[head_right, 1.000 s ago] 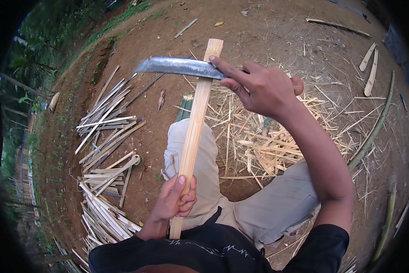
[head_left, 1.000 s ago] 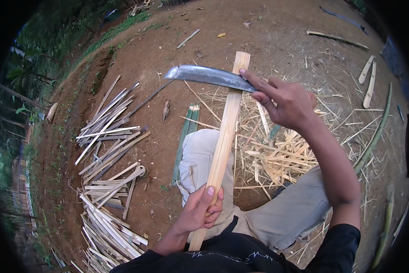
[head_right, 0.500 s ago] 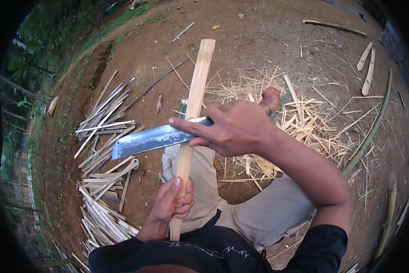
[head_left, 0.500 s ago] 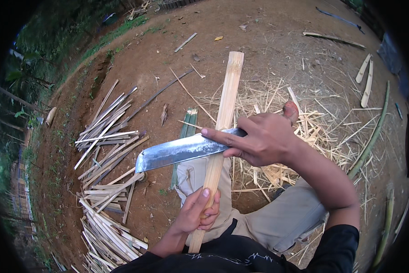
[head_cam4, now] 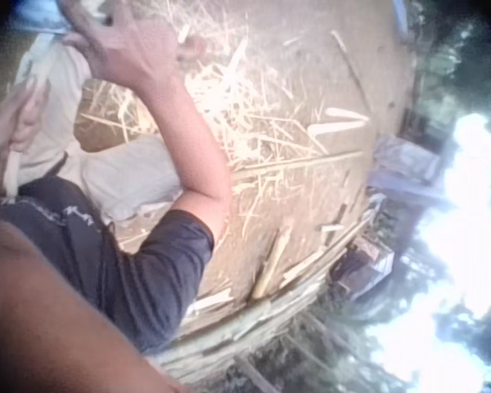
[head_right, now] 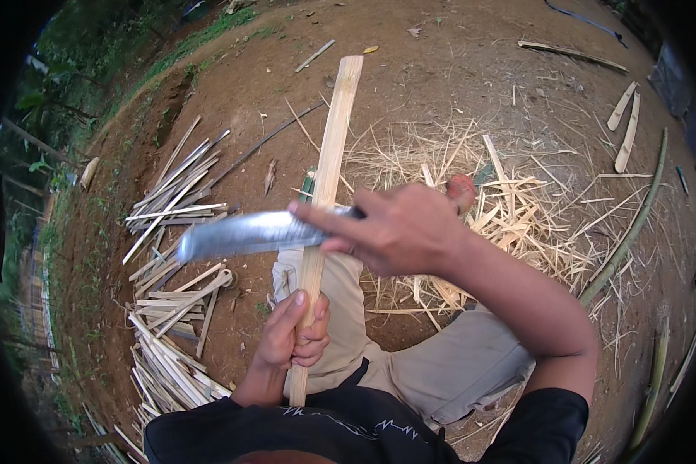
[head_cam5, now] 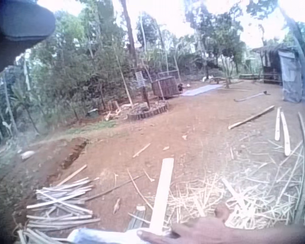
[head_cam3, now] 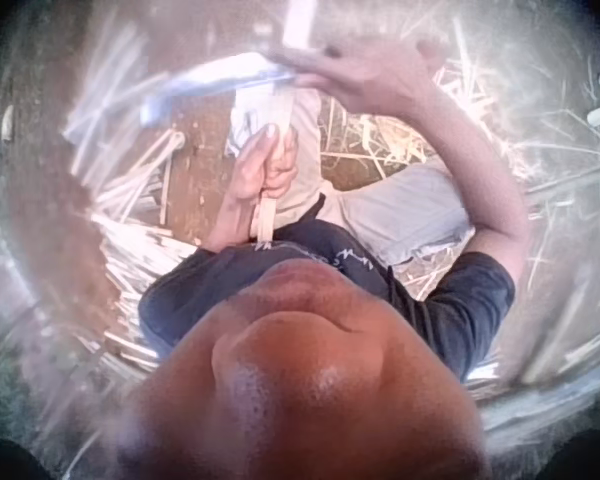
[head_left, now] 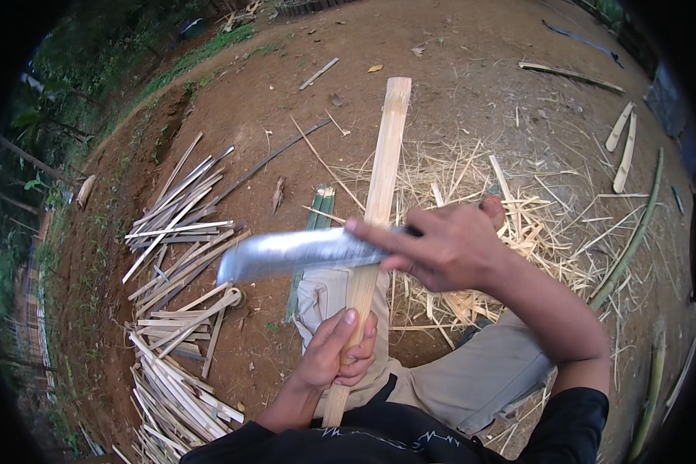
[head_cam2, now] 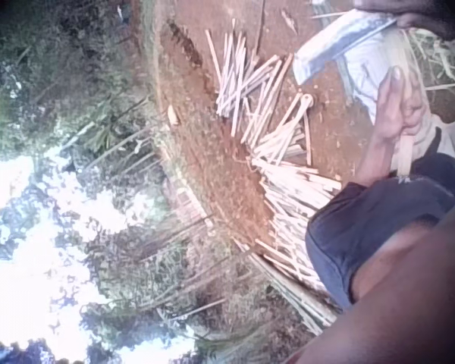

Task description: The person sits on the ground and uses a curved blade to shave the outer green layer off a long bamboo strip. They repeatedly scrape the blade along the length of the strip to remove the skin and smooth the surface, creating a pile of bamboo shavings.

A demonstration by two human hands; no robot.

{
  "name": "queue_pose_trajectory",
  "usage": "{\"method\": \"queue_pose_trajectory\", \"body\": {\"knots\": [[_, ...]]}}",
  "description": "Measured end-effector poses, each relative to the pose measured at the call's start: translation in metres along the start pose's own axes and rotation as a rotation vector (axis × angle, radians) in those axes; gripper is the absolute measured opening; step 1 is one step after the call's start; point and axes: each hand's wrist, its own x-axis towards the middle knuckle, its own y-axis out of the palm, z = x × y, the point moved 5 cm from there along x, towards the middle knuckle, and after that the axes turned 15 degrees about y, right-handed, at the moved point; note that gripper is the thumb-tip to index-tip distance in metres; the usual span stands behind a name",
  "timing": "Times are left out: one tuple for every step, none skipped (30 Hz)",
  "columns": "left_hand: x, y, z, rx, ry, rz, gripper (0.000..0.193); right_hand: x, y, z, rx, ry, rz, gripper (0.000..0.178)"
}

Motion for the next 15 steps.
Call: {"method": "queue_pose_trajectory", "body": {"knots": [[-0.003,0.0,-0.004,0.031,0.013,0.001,0.039,-0.002,-0.005,0.018,0.001,-0.115,-0.035,0.047],[-0.002,0.0,-0.004,0.053,0.023,0.01,0.039,-0.004,-0.005,0.019,-0.003,-0.129,-0.043,0.048],[-0.001,0.001,-0.004,0.074,0.034,0.019,0.039,-0.004,-0.003,0.01,-0.015,-0.094,-0.053,0.048],[0.0,0.001,-0.005,0.07,0.036,0.01,0.039,-0.004,-0.001,-0.003,-0.027,-0.059,-0.062,0.048],[0.006,0.003,-0.008,0.07,0.047,0.005,0.039,0.0,-0.003,-0.012,-0.044,-0.031,-0.078,0.048],[0.009,0.004,-0.01,0.07,0.059,0.001,0.039,0.003,-0.012,-0.01,-0.176,-0.069,-0.134,0.048],[0.01,0.006,-0.011,0.076,0.068,0.009,0.039,0.004,-0.012,-0.012,-0.163,-0.075,-0.134,0.047],[0.009,0.007,-0.012,0.082,0.069,0.016,0.039,0.003,-0.01,-0.014,-0.149,-0.073,-0.132,0.047],[0.008,0.008,-0.013,0.088,0.069,0.024,0.039,0.002,-0.009,-0.015,-0.134,-0.07,-0.129,0.047],[0.01,0.011,-0.014,0.101,0.07,0.016,0.039,0.002,-0.011,-0.015,-0.17,-0.068,-0.166,0.047],[0.013,0.014,-0.017,0.114,0.079,0.004,0.039,0.003,-0.015,-0.015,-0.204,-0.077,-0.204,0.048],[0.016,0.016,-0.019,0.126,0.089,-0.008,0.039,0.004,-0.017,-0.015,-0.239,-0.085,-0.242,0.048],[0.016,0.016,-0.02,0.124,0.098,-0.007,0.039,0.006,-0.017,-0.015,-0.245,-0.084,-0.244,0.048],[0.017,0.015,-0.02,0.119,0.099,-0.003,0.04,0.005,-0.016,-0.015,-0.253,-0.076,-0.239,0.049],[0.017,0.015,-0.019,0.114,0.101,0.0,0.04,0.005,-0.015,-0.014,-0.262,-0.069,-0.235,0.049]]}}
